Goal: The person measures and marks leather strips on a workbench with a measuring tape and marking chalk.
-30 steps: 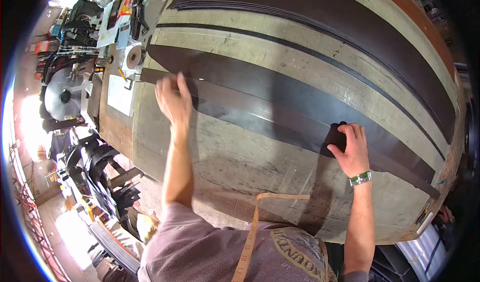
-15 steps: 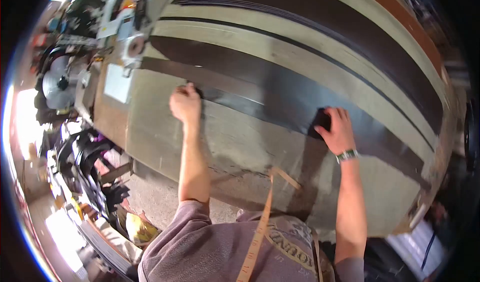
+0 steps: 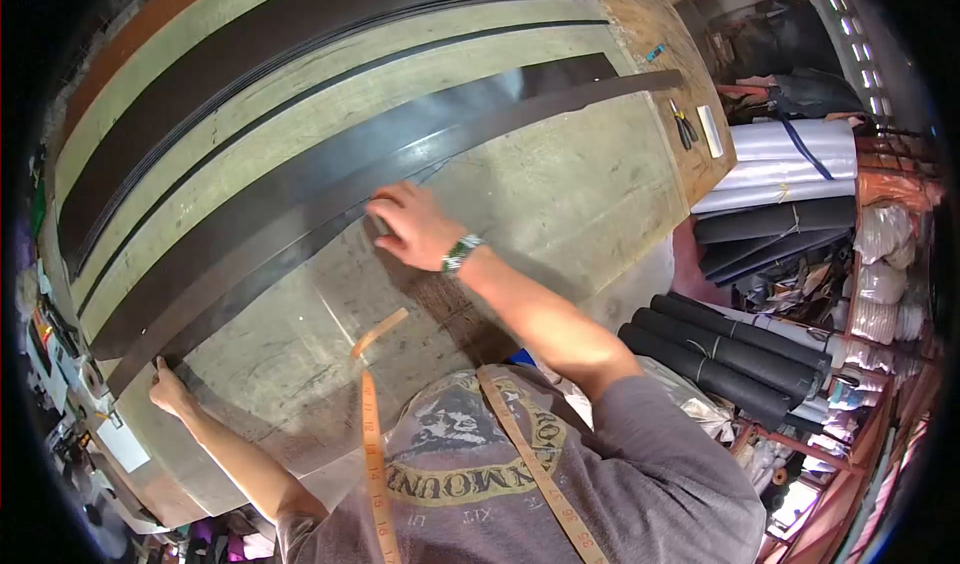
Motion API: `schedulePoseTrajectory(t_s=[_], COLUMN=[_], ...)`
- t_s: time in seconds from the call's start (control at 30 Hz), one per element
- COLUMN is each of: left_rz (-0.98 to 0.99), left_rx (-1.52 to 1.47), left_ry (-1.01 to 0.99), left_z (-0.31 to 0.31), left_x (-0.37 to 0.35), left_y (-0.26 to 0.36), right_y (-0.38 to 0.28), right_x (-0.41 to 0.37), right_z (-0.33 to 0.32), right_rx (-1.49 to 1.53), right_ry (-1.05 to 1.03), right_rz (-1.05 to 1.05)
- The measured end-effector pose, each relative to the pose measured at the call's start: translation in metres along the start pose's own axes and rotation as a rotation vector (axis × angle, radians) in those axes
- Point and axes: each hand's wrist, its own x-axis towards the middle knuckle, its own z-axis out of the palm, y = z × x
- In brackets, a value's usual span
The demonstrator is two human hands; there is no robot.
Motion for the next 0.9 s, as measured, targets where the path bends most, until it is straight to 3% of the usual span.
schedulePoseTrajectory(t_s=[0.23, 0.27, 0.37, 0.4, 0.43, 0.5, 0.6, 0.7, 0.9], left_rz=[0.057, 0.239, 0.468, 0.495, 0.601, 0.957, 1.113, 1.181, 1.095], left_rx=[0.009, 0.059, 0.386, 0.411, 0.292, 0.146, 0.006, 0.100, 0.363], left_ry=[0.032, 0.131, 0.460, 0.484, 0.289, 0.199, -0.110, -0.268, -0.457], left_z=[0.024, 0.031, 0.030, 0.042, 0.043, 0.059, 0.098, 0.139, 0.128], left_x=[-0.098, -0.116, -0.215, -0.241, -0.265, -0.310, -0.334, -0.326, -0.325], left_y=[0.029, 0.030, 0.094, 0.113, 0.137, 0.183, 0.250, 0.288, 0.344], right_y=[0.118, 0.146, 0.212, 0.230, 0.245, 0.266, 0.301, 0.315, 0.325], right_x=[-0.077, -0.081, -0.059, -0.043, -0.026, 0.013, 0.048, 0.056, 0.078], right_z=[-0.117, -0.130, -0.176, -0.186, -0.194, -0.201, -0.195, -0.199, -0.232], right_rx=[-0.184, -0.164, -0.258, -0.264, -0.272, -0.287, -0.322, -0.330, -0.020], right_ry=[0.115, 0.165, 0.236, 0.229, 0.226, 0.170, 0.106, -0.017, -0.263], right_rz=[0.120, 0.152, 0.079, 0.030, -0.018, -0.086, -0.161, -0.187, -0.016])
